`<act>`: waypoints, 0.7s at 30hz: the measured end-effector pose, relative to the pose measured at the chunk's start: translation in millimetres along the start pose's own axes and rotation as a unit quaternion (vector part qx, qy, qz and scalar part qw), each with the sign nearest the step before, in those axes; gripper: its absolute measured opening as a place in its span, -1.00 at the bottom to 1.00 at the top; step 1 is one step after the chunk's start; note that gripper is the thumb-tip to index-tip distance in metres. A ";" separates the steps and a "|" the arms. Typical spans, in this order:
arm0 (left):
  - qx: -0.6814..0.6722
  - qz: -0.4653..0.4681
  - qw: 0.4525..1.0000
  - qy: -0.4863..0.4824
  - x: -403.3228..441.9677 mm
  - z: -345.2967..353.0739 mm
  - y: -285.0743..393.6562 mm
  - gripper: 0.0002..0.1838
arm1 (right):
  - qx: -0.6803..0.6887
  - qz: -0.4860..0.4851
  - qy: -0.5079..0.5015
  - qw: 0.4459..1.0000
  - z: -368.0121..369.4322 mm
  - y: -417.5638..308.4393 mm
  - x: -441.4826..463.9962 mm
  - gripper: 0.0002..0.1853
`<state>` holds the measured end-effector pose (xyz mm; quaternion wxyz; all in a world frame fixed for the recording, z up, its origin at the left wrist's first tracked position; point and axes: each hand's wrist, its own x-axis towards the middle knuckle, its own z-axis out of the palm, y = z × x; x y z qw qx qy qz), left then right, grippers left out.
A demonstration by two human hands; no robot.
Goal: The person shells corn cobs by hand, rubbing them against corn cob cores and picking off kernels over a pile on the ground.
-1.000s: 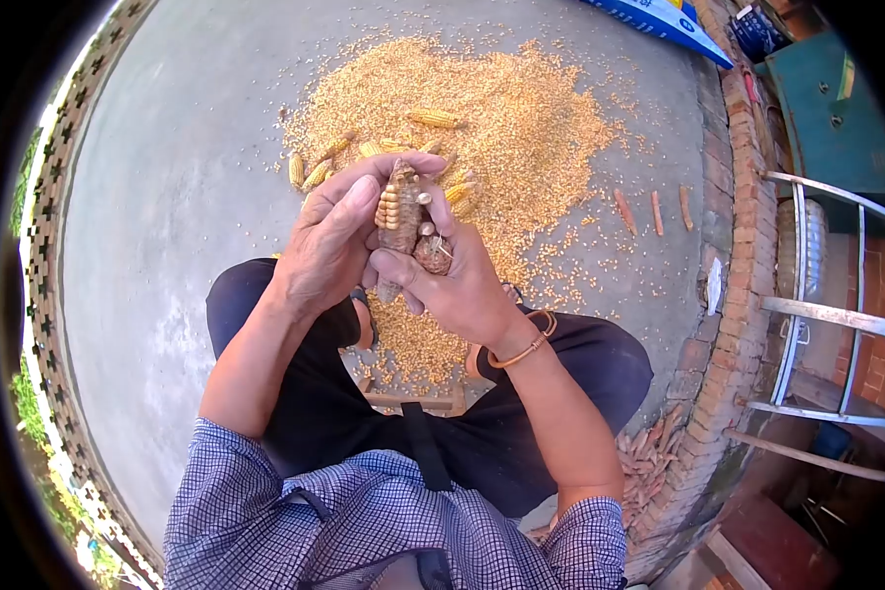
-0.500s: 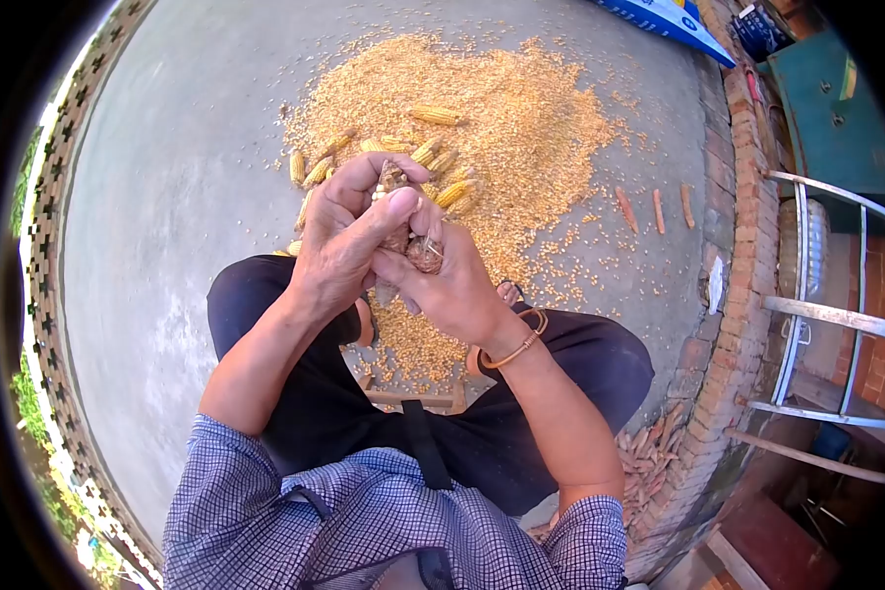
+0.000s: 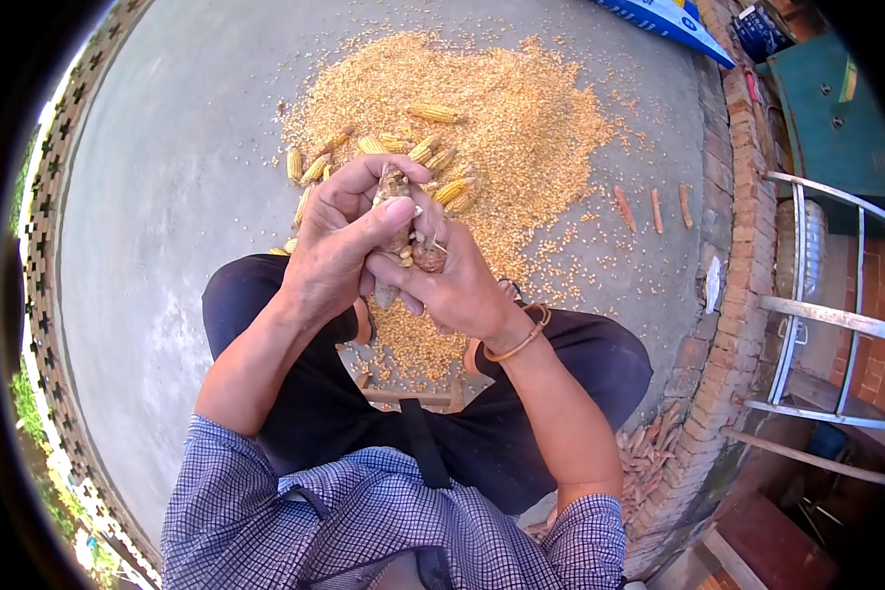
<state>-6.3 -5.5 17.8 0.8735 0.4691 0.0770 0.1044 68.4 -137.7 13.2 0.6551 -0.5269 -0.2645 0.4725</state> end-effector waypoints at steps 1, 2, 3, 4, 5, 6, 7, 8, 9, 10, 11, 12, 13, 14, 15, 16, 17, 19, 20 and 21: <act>0.023 0.012 1.000 -0.008 -0.4 0.4 0.6 -0.59 | 0.017 0.007 -0.003 1.000 -0.8 -0.1 -0.5 -0.49; 0.046 0.025 0.999 -0.016 -0.7 1.1 1.8 -0.55 | 0.033 0.013 -0.006 0.999 -2.9 -0.4 -0.9 -0.44; 0.068 0.037 0.997 -0.025 -0.9 2.2 3.3 -0.51 | 0.049 0.019 -0.009 0.999 -4.2 -0.5 -1.4 -0.39; 0.074 0.045 0.995 -0.042 -0.9 2.8 5.4 -0.47 | 0.065 0.004 -0.004 0.998 -3.9 1.8 -1.6 -0.40; 0.080 0.051 0.994 -0.059 -1.6 2.6 8.6 -0.42 | 0.081 -0.011 0.001 0.997 -2.8 5.6 -1.6 -0.41; 0.086 0.058 0.992 -0.077 -2.0 2.4 12.4 -0.38 | 0.097 -0.026 0.007 0.995 -2.6 7.3 -1.5 -0.41; 0.083 0.029 0.993 -0.078 -2.8 1.8 18.7 -0.35 | 0.115 -0.015 -0.005 0.993 -3.2 5.2 -1.3 -0.39; 0.079 -0.002 0.994 -0.079 -4.4 1.0 26.3 -0.33 | 0.133 -0.002 -0.017 0.991 -3.4 1.3 -1.3 -0.38; 0.079 0.001 0.994 -0.078 -4.2 -0.1 25.3 -0.31 | 0.151 0.010 -0.029 0.988 -3.2 -1.9 -1.5 -0.36; 0.078 0.003 0.994 -0.077 -4.0 -1.2 24.3 -0.30 | 0.160 0.012 -0.027 0.987 -2.8 -3.7 -1.9 -0.36; 0.081 0.037 0.993 -0.075 -1.3 -4.7 15.0 -0.30 | 0.169 0.014 -0.025 0.985 -2.2 -5.0 -2.1 -0.36; 0.084 0.073 0.991 -0.073 0.6 -6.2 10.0 -0.30 | 0.177 0.015 -0.023 0.984 -2.0 -5.4 -1.9 -0.36; 0.090 0.086 0.990 -0.060 0.7 -5.9 10.1 -0.31 | 0.176 0.013 -0.014 0.984 -2.1 -2.2 -1.3 -0.37; 0.095 0.099 0.989 -0.048 0.5 -5.1 11.0 -0.33 | 0.175 0.011 -0.006 0.984 -2.1 3.4 -0.4 -0.37; 0.101 0.112 0.988 -0.037 0.4 -4.5 12.2 -0.34 | 0.174 0.009 0.003 0.985 -1.7 6.7 0.5 -0.38; 0.109 0.114 0.987 -0.031 0.4 -4.2 14.0 -0.35 | 0.167 0.012 0.004 0.986 -0.4 6.4 1.6 -0.42; 0.118 0.116 0.986 -0.023 0.2 -4.4 16.2 -0.36 | 0.160 0.016 0.004 0.987 1.4 5.3 3.2 -0.46; 0.137 0.122 0.983 -0.014 -0.2 -5.7 17.5 -0.36 | 0.140 0.029 -0.009 0.990 2.5 5.1 4.8 -0.56; 0.147 0.125 0.981 -0.014 -0.5 -6.7 17.1 -0.36 | 0.128 0.038 -0.021 0.991 1.3 5.2 4.1 -0.62; 0.157 0.128 0.979 -0.014 -0.6 -7.1 16.5 -0.35 | 0.115 0.047 -0.032 0.992 0.4 5.3 3.5 -0.68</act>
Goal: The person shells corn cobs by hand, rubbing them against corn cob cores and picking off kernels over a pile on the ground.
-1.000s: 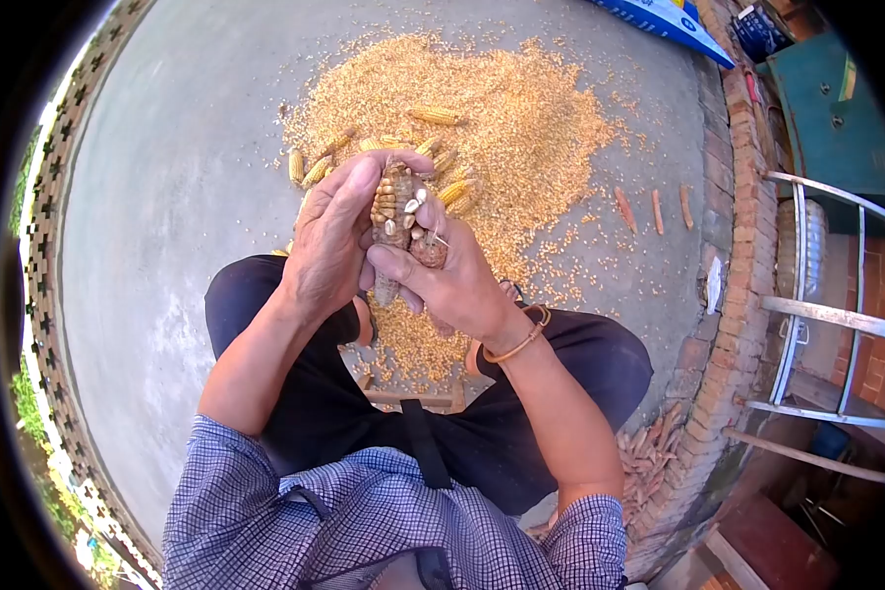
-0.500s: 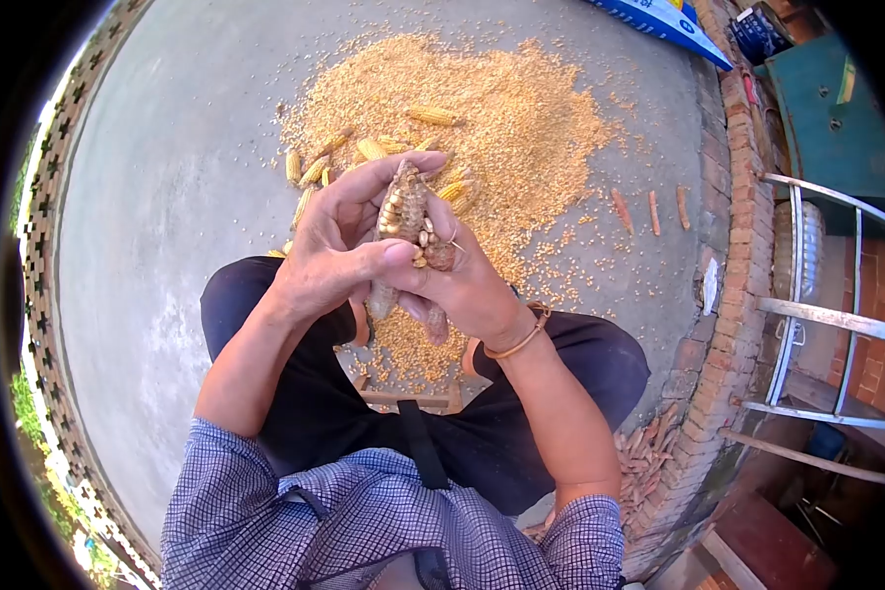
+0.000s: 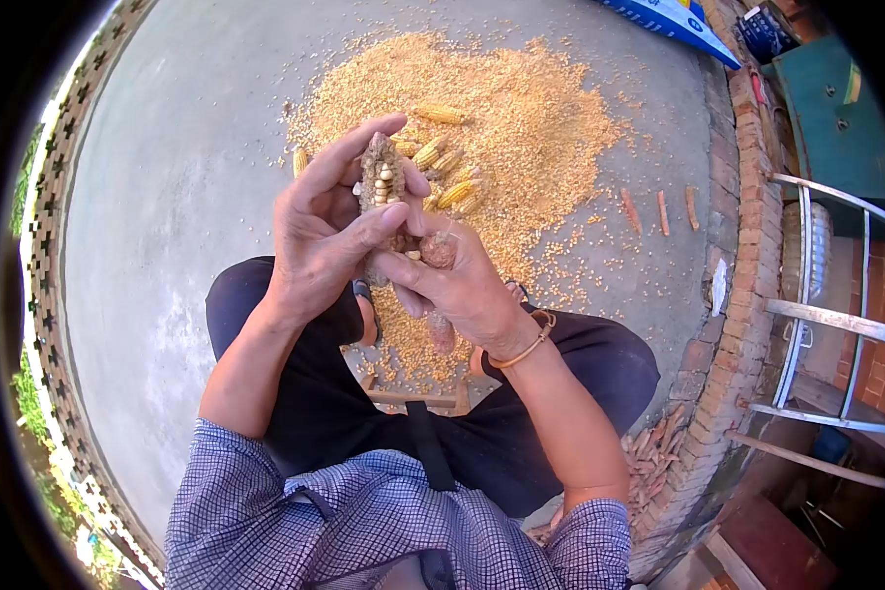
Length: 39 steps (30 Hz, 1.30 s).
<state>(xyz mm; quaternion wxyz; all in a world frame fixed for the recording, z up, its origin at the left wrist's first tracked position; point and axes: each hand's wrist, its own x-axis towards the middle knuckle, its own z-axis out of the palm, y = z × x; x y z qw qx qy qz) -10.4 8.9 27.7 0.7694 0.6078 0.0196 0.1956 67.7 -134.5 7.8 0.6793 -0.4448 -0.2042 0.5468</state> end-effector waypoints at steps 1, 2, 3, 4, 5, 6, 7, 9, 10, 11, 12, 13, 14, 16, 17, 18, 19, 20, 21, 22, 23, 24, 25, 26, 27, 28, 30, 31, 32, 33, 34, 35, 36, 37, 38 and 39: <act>0.012 0.008 1.000 -0.003 -0.1 0.4 -0.5 -0.35 | -0.007 0.002 0.004 1.000 -0.3 0.5 -0.3 -0.73; 0.024 0.017 1.000 -0.006 -0.2 1.0 -1.1 -0.35 | -0.015 0.004 0.009 1.000 -0.8 1.3 -0.7 -0.77; 0.036 0.025 0.999 -0.009 -0.2 1.6 -1.5 -0.35 | -0.023 0.006 0.014 1.000 -1.1 1.9 -1.0 -0.82; 0.024 0.013 1.000 -0.006 -0.1 2.7 -0.2 -0.36 | -0.024 0.004 0.012 1.000 -1.7 2.5 -1.1 -0.83; 0.011 0.001 1.000 -0.002 0.0 4.1 2.5 -0.37 | -0.026 0.001 0.010 1.000 -2.4 3.0 -1.0 -0.84; -0.001 -0.011 1.000 0.001 -0.3 4.8 4.1 -0.37 | -0.028 -0.001 0.008 1.000 -3.0 3.7 -0.8 -0.85; -0.013 -0.018 1.000 0.007 -1.0 5.0 4.4 -0.39 | -0.036 -0.004 0.020 0.999 -2.7 5.7 -0.4 -0.83; -0.038 -0.032 0.999 0.017 -2.4 5.5 4.8 -0.43 | -0.052 -0.010 0.047 0.997 -0.2 10.4 -0.1 -0.78; -0.027 -0.025 0.999 0.017 -2.6 5.6 3.7 -0.45 | -0.048 -0.008 0.043 0.998 0.1 10.7 -0.2 -0.77; -0.016 -0.019 1.000 0.016 -2.5 5.2 1.6 -0.46 | -0.044 -0.006 0.039 0.998 0.3 10.8 -0.1 -0.76; -0.005 -0.013 1.000 0.016 -2.6 4.9 -0.2 -0.48 | -0.040 -0.004 0.034 0.999 0.5 10.9 0.2 -0.75; 0.005 -0.012 1.000 0.020 -2.8 5.6 -1.4 -0.48 | -0.041 -0.010 0.040 0.998 1.4 11.4 -0.2 -0.76; 0.015 -0.010 1.000 0.025 -3.0 6.8 -2.4 -0.47 | -0.042 -0.016 0.045 0.998 2.4 12.2 -0.6 -0.76; 0.024 -0.015 0.999 0.033 -4.1 8.0 -2.2 -0.46 | -0.047 -0.019 0.050 0.997 3.4 13.1 -0.6 -0.76; 0.023 -0.021 0.999 0.035 -4.3 8.2 -1.5 -0.45 | -0.050 -0.017 0.051 0.997 3.3 13.1 -0.6 -0.76; 0.022 -0.027 0.999 0.038 -4.0 7.9 -0.9 -0.45 | -0.055 -0.016 0.051 0.997 3.0 13.1 0.0 -0.76; 0.036 -0.024 0.998 0.035 -3.4 7.7 -0.1 -0.45 | -0.055 -0.019 0.049 0.997 3.6 12.3 0.2 -0.77; 0.049 -0.020 0.998 0.032 -2.5 7.4 0.7 -0.45 | -0.056 -0.023 0.048 0.997 4.6 10.7 0.5 -0.78; 0.063 -0.017 0.997 0.028 -2.0 7.3 1.3 -0.45 | -0.057 -0.026 0.047 0.997 4.9 9.9 0.6 -0.78; 0.026 -0.029 0.999 0.033 -1.8 7.8 1.6 -0.48 | -0.061 -0.018 0.049 0.997 3.7 10.7 0.7 -0.79; -0.011 -0.041 0.998 0.038 -1.5 8.6 1.7 -0.51 | -0.065 -0.009 0.050 0.997 1.7 12.1 0.7 -0.80; -0.048 -0.054 0.997 0.043 -1.2 8.9 1.9 -0.53 | -0.069 -0.001 0.052 0.996 0.3 13.0 1.0 -0.80; -0.083 -0.072 0.993 0.045 -0.1 7.7 2.0 -0.54 | -0.062 -0.004 0.052 0.997 1.1 11.7 0.9 -0.80; -0.119 -0.091 0.988 0.047 1.8 5.5 1.8 -0.53 | -0.055 -0.006 0.053 0.997 2.9 8.5 0.4 -0.81; -0.155 -0.110 0.981 0.049 2.9 4.5 2.2 -0.52 | -0.049 -0.009 0.053 0.997 4.6 5.1 0.1 -0.81; -0.180 -0.124 0.973 0.069 3.8 7.2 2.8 -0.49 | -0.057 0.007 0.046 0.997 4.8 1.9 -0.3 -0.78; -0.221 -0.124 0.965 0.062 4.9 4.9 -0.7 -0.51 | -0.028 -0.001 0.050 0.998 6.7 1.4 -0.4 -0.77; -0.241 -0.124 0.961 0.059 5.3 4.1 -2.0 -0.52 | -0.014 -0.005 0.052 0.999 7.8 1.9 0.0 -0.76; -0.246 -0.124 0.959 0.064 5.1 4.8 -2.4 -0.52 | -0.004 -0.016 0.058 0.998 9.7 2.9 0.0 -0.76; -0.251 -0.124 0.958 0.068 5.0 6.1 -2.8 -0.53 | 0.005 -0.026 0.065 0.998 11.8 4.5 -0.6 -0.77; -0.257 -0.122 0.956 0.072 4.8 7.4 -3.1 -0.53 | 0.013 -0.037 0.072 0.997 12.8 4.8 -1.6 -0.77; -0.263 -0.120 0.955 0.068 4.6 7.2 -3.6 -0.57 | 0.017 -0.034 0.068 0.997 12.4 3.7 -2.4 -0.78; -0.269 -0.118 0.954 0.063 4.2 5.6 -4.2 -0.60 | 0.021 -0.030 0.064 0.997 12.0 2.5 -3.1 -0.79; -0.275 -0.116 0.953 0.057 4.1 4.5 -4.9 -0.63 | 0.025 -0.027 0.060 0.998 11.9 1.2 -3.7 -0.80; -0.274 -0.111 0.954 0.053 4.0 3.4 -6.6 -0.66 | 0.021 -0.025 0.060 0.998 12.5 -0.1 -3.8 -0.81; -0.273 -0.107 0.955 0.049 3.7 2.4 -8.8 -0.69 | 0.018 -0.022 0.060 0.998 13.4 -1.1 -4.1 -0.82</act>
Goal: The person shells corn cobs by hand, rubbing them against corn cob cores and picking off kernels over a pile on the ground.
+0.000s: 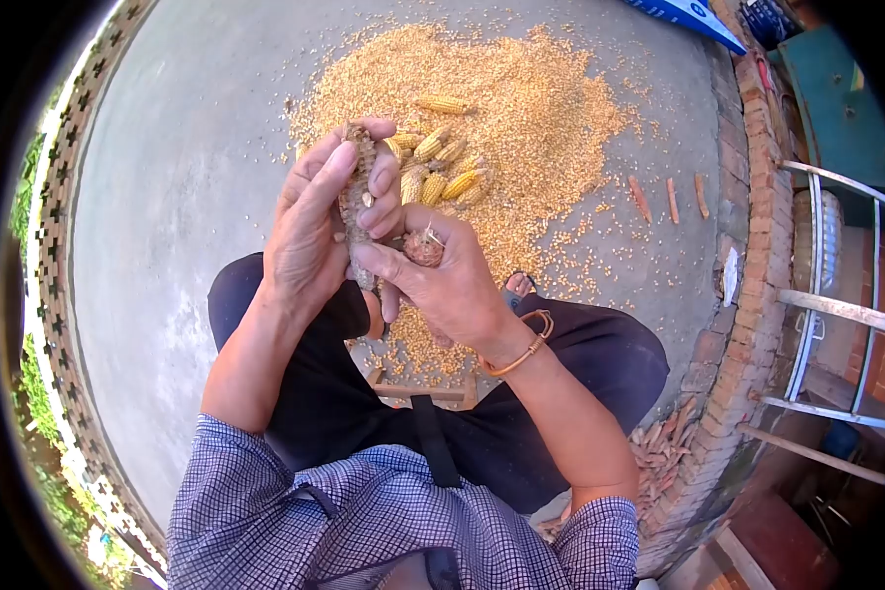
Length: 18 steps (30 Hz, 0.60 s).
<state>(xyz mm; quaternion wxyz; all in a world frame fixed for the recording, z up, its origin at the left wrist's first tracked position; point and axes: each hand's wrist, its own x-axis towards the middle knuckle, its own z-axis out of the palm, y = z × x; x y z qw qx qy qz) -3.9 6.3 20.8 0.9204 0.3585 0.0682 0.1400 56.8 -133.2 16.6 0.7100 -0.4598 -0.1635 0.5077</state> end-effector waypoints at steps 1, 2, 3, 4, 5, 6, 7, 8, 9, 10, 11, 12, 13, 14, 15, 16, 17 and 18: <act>0.001 0.004 1.000 -0.005 0.1 -1.1 -0.7 -0.71 | -0.004 0.003 0.000 1.000 0.6 -0.4 -0.1 -0.83; 0.011 0.005 1.000 -0.001 0.1 -1.4 -0.8 -0.73 | -0.013 -0.003 0.000 1.000 0.2 1.9 0.7 -0.83; 0.021 0.005 1.000 0.002 -0.1 -1.4 -1.0 -0.75 | -0.022 -0.008 0.002 1.000 -0.9 6.5 1.7 -0.84; 0.030 0.006 1.000 0.006 -0.4 -1.1 -1.1 -0.77 | -0.031 -0.013 0.003 0.999 -2.0 9.9 2.0 -0.84; 0.059 0.006 0.998 0.014 -0.8 -0.2 -1.0 -0.77 | -0.031 -0.009 0.005 0.999 -2.5 11.2 1.7 -0.84; 0.090 0.006 0.996 0.021 -1.5 0.8 -0.4 -0.76 | -0.030 -0.007 0.007 0.999 -2.4 12.1 1.9 -0.84; 0.120 0.007 0.992 0.029 -1.9 1.6 0.0 -0.76 | -0.030 -0.004 0.010 1.000 -2.0 12.3 2.0 -0.84; 0.126 0.006 0.992 0.031 -2.4 2.3 0.2 -0.74 | -0.028 -0.004 0.010 1.000 -1.4 12.1 1.9 -0.84; 0.133 0.006 0.991 0.032 -2.8 3.2 0.5 -0.72 | -0.028 -0.004 0.010 1.000 -0.9 11.7 1.9 -0.84; 0.139 0.006 0.990 0.035 -3.0 3.8 1.0 -0.70 | -0.026 -0.004 0.010 1.000 -0.1 11.2 2.0 -0.84; 0.165 0.014 0.986 0.030 -3.1 3.8 1.7 -0.67 | -0.032 0.015 0.011 0.999 -0.2 9.4 1.9 -0.84; 0.192 0.022 0.981 0.025 -2.8 3.7 2.3 -0.64 | -0.037 0.034 0.012 0.999 -1.6 6.4 1.3 -0.84; 0.218 0.029 0.975 0.019 -2.7 4.4 2.4 -0.61 | -0.043 0.052 0.014 0.998 -2.4 4.8 0.8 -0.84; 0.198 0.031 0.980 0.021 -2.6 6.4 2.8 -0.58 | -0.026 0.045 0.008 0.999 -2.9 5.9 0.9 -0.85; 0.177 0.033 0.983 0.021 -2.3 9.2 3.6 -0.55 | -0.010 0.038 0.003 0.999 -4.2 7.6 1.2 -0.85; 0.156 0.034 0.987 0.022 -2.6 11.2 4.3 -0.52 | 0.006 0.031 -0.001 1.000 -5.0 8.6 1.0 -0.85; 0.141 0.029 0.989 0.020 -3.0 12.4 5.1 -0.51 | 0.008 0.036 -0.005 0.999 -4.8 6.5 0.3 -0.85; 0.127 0.025 0.991 0.018 -3.5 13.3 6.2 -0.50 | 0.011 0.041 -0.008 0.999 -4.2 2.8 -0.4 -0.85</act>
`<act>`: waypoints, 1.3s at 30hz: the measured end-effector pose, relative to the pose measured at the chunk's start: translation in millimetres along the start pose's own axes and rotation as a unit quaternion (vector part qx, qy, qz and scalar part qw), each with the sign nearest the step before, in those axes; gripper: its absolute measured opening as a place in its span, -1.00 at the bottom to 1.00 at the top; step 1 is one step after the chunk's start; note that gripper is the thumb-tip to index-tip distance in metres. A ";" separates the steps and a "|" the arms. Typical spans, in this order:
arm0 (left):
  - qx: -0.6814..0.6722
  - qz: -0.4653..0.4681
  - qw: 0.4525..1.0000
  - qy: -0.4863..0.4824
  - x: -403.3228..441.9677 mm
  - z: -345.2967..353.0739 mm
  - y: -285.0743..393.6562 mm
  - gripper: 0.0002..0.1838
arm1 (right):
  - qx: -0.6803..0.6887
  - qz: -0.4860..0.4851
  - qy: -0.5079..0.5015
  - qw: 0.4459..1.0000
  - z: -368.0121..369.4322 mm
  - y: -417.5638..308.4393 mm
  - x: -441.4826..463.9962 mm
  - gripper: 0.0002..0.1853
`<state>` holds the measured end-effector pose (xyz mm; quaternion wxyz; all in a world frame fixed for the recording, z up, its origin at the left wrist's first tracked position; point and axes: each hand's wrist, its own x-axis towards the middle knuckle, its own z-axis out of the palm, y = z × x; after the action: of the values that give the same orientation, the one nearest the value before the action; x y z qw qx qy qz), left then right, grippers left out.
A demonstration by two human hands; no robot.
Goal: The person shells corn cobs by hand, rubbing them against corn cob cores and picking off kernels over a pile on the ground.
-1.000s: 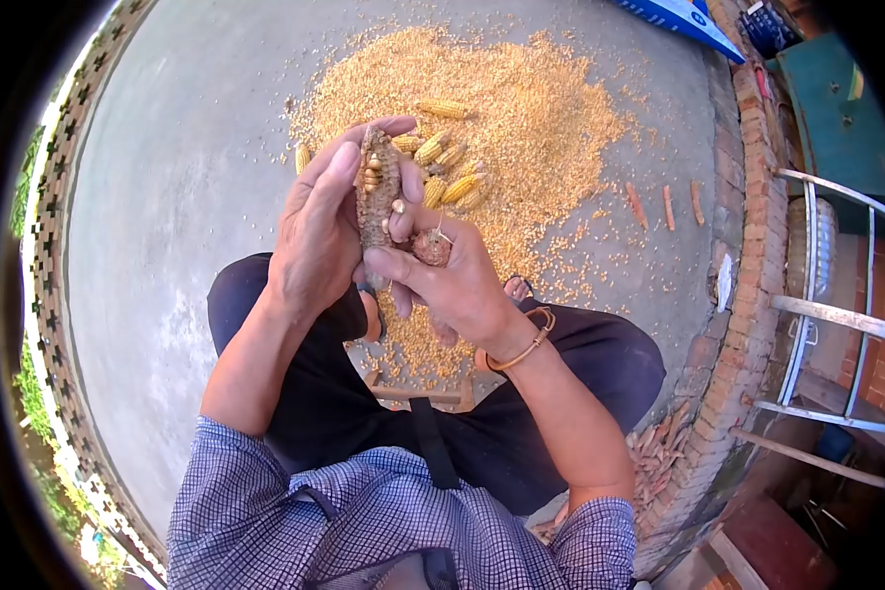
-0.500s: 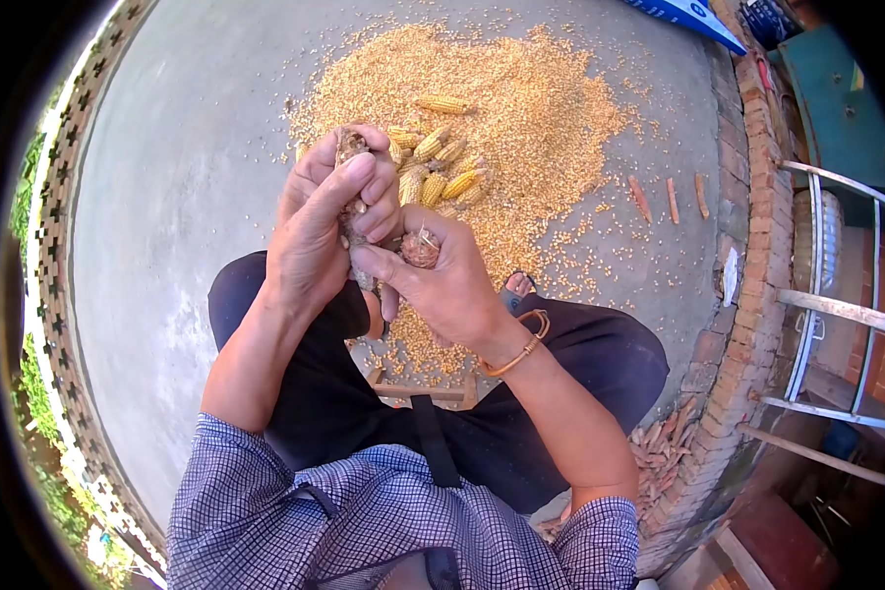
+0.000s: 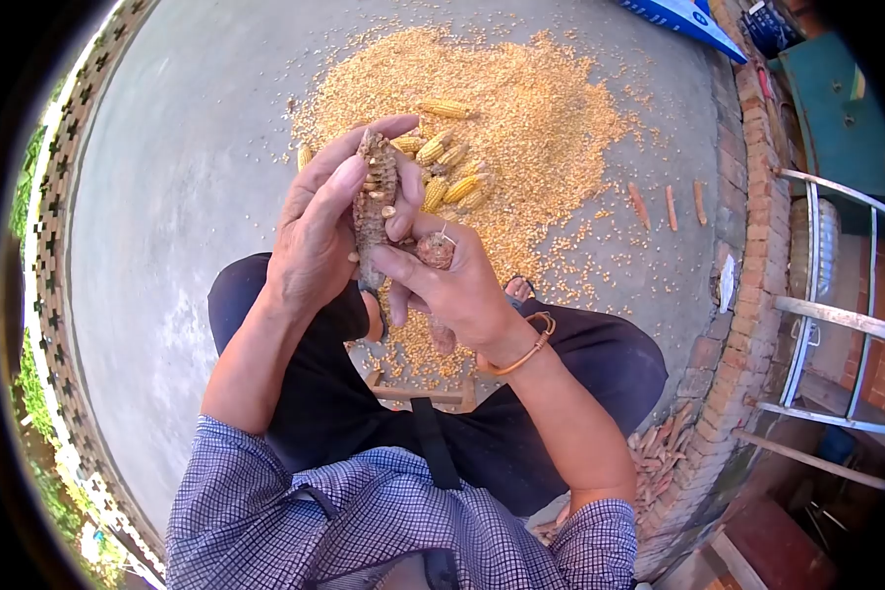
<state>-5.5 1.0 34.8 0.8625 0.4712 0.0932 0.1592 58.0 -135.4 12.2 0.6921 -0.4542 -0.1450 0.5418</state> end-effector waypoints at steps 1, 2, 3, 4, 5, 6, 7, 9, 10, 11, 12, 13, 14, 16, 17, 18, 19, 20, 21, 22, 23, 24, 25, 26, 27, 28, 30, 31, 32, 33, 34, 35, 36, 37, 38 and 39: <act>-0.014 -0.005 1.000 -0.002 -0.8 -0.7 0.6 -0.49 | 0.003 0.005 -0.004 1.000 0.6 -1.2 -0.5 -0.84; 0.009 0.007 1.000 -0.024 -0.9 -4.3 0.0 -0.49 | -0.005 -0.002 -0.013 1.000 0.3 -0.4 -0.5 -0.84; 0.033 0.019 0.998 -0.045 -0.7 -10.4 -1.4 -0.49 | -0.013 -0.010 -0.022 1.000 -0.2 1.0 -0.5 -0.84; 0.057 0.031 0.996 -0.067 -0.3 -13.8 -2.6 -0.49 | -0.022 -0.018 -0.032 0.999 -1.0 1.9 -0.4 -0.84; 0.061 0.023 0.996 -0.058 -0.4 -13.9 -3.1 -0.48 | -0.013 -0.026 -0.030 0.999 -1.0 3.0 0.1 -0.84; 0.065 0.016 0.997 -0.047 -1.2 -13.8 -3.5 -0.46 | -0.005 -0.034 -0.028 0.999 -0.4 4.6 0.7 -0.85; 0.069 0.008 0.997 -0.037 -1.7 -13.8 -4.1 -0.45 | 0.003 -0.042 -0.027 0.999 0.1 5.7 0.8 -0.85; 0.104 0.023 0.994 -0.029 -0.9 -12.4 -5.9 -0.42 | -0.030 -0.026 -0.013 0.999 0.3 5.7 0.0 -0.83; 0.122 0.031 0.992 -0.027 0.2 -11.0 -6.4 -0.40 | -0.047 -0.020 -0.006 0.999 -0.1 4.8 -0.5 -0.82; 0.106 0.031 0.994 -0.028 1.1 -10.0 -6.8 -0.39 | -0.054 -0.012 0.000 0.998 -0.7 2.8 -0.8 -0.82; 0.089 0.032 0.995 -0.029 1.2 -8.8 -7.3 -0.38 | -0.062 -0.004 0.005 0.998 -1.5 -0.2 -2.0 -0.81; 0.070 0.033 0.997 -0.030 1.7 -7.5 -8.3 -0.37 | -0.071 0.004 0.011 0.997 -2.7 -2.7 -2.9 -0.81; 0.056 0.029 0.997 -0.037 2.3 -7.1 -9.0 -0.36 | -0.062 -0.004 0.005 0.998 -4.3 -4.0 -3.3 -0.80; 0.032 0.019 0.998 -0.053 3.6 -10.3 -8.4 -0.34 | -0.042 -0.022 -0.008 0.999 -6.9 -4.3 -1.8 -0.78; 0.065 0.038 0.995 -0.060 3.7 -12.3 -7.6 -0.37 | -0.032 -0.029 0.000 0.999 -8.4 -3.3 0.1 -0.75; 0.070 0.044 0.995 -0.061 4.8 -13.9 -7.8 -0.39 | -0.023 -0.035 0.009 0.999 -10.5 -0.7 1.3 -0.71; 0.074 0.049 0.994 -0.062 5.1 -15.1 -8.8 -0.40 | -0.014 -0.040 0.017 0.999 -11.6 1.0 1.1 -0.68; 0.078 0.054 0.994 -0.061 5.0 -16.1 -9.7 -0.42 | -0.049 -0.043 0.043 0.997 -10.0 -0.1 0.2 -0.67; 0.103 0.071 0.991 -0.051 4.5 -16.4 -10.4 -0.43 | -0.083 -0.047 0.067 0.993 -6.6 -2.5 -0.1 -0.65; 0.129 0.087 0.987 -0.040 3.4 -16.1 -11.2 -0.44 | -0.137 -0.093 0.085 0.983 -6.0 0.0 2.3 -0.63; 0.155 0.102 0.982 -0.029 2.6 -16.1 -11.8 -0.45 | -0.192 -0.136 0.108 0.966 -5.5 2.4 4.7 -0.61; 0.177 0.115 0.977 -0.024 2.4 -16.1 -12.3 -0.44 | -0.266 -0.220 0.123 0.930 -8.6 9.8 10.5 -0.59; 0.197 0.128 0.972 -0.019 2.2 -15.8 -13.2 -0.43 | -0.305 -0.252 0.129 0.910 -10.8 11.9 10.5 -0.59; 0.217 0.141 0.966 -0.013 1.3 -15.4 -14.6 -0.42 | -0.342 -0.282 0.136 0.886 -11.6 12.8 10.7 -0.59; 0.231 0.140 0.963 -0.006 0.7 -15.2 -15.3 -0.42 | -0.347 -0.263 0.135 0.890 -8.8 6.0 7.9 -0.63; 0.246 0.140 0.959 0.002 -0.1 -15.3 -15.2 -0.42 | -0.351 -0.245 0.134 0.894 -7.4 2.2 6.1 -0.66; 0.276 0.133 0.952 0.010 -0.5 -15.4 -14.0 -0.43 | -0.345 -0.230 0.120 0.902 -7.7 2.7 4.2 -0.70; 0.290 0.127 0.948 0.012 -0.9 -15.4 -13.2 -0.43 | -0.342 -0.222 0.112 0.906 -8.0 3.6 3.9 -0.72; 0.304 0.119 0.945 0.014 -1.7 -15.6 -13.2 -0.44 | -0.331 -0.212 0.106 0.913 -8.3 5.3 4.1 -0.73; 0.316 0.131 0.940 0.016 -1.9 -16.1 -13.9 -0.44 | -0.320 -0.202 0.100 0.920 -8.7 7.1 4.4 -0.74; 0.328 0.142 0.934 0.017 -1.7 -16.6 -14.7 -0.45 | -0.309 -0.192 0.094 0.927 -8.8 8.0 4.7 -0.75; 0.339 0.154 0.928 0.018 -2.0 -17.1 -15.3 -0.45 | -0.314 -0.190 0.087 0.926 -8.2 7.7 4.4 -0.74; 0.357 0.160 0.920 0.022 -2.0 -17.6 -15.5 -0.46 | -0.319 -0.189 0.079 0.925 -7.4 6.1 3.9 -0.72; 0.374 0.167 0.912 0.026 -2.3 -17.8 -15.4 -0.48 | -0.324 -0.188 0.072 0.924 -6.7 4.7 2.9 -0.70; 0.391 0.173 0.904 0.030 -2.6 -17.9 -15.3 -0.49 | -0.325 -0.175 0.070 0.927 -6.4 3.8 1.9 -0.71; 0.367 0.152 0.917 0.032 -3.2 -17.2 -14.9 -0.52 | -0.325 -0.161 0.067 0.929 -6.1 2.9 0.9 -0.72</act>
<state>-11.0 5.8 13.0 0.5906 0.7581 0.1002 0.2577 60.8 -137.5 6.3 0.5927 -0.6603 -0.3377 0.3142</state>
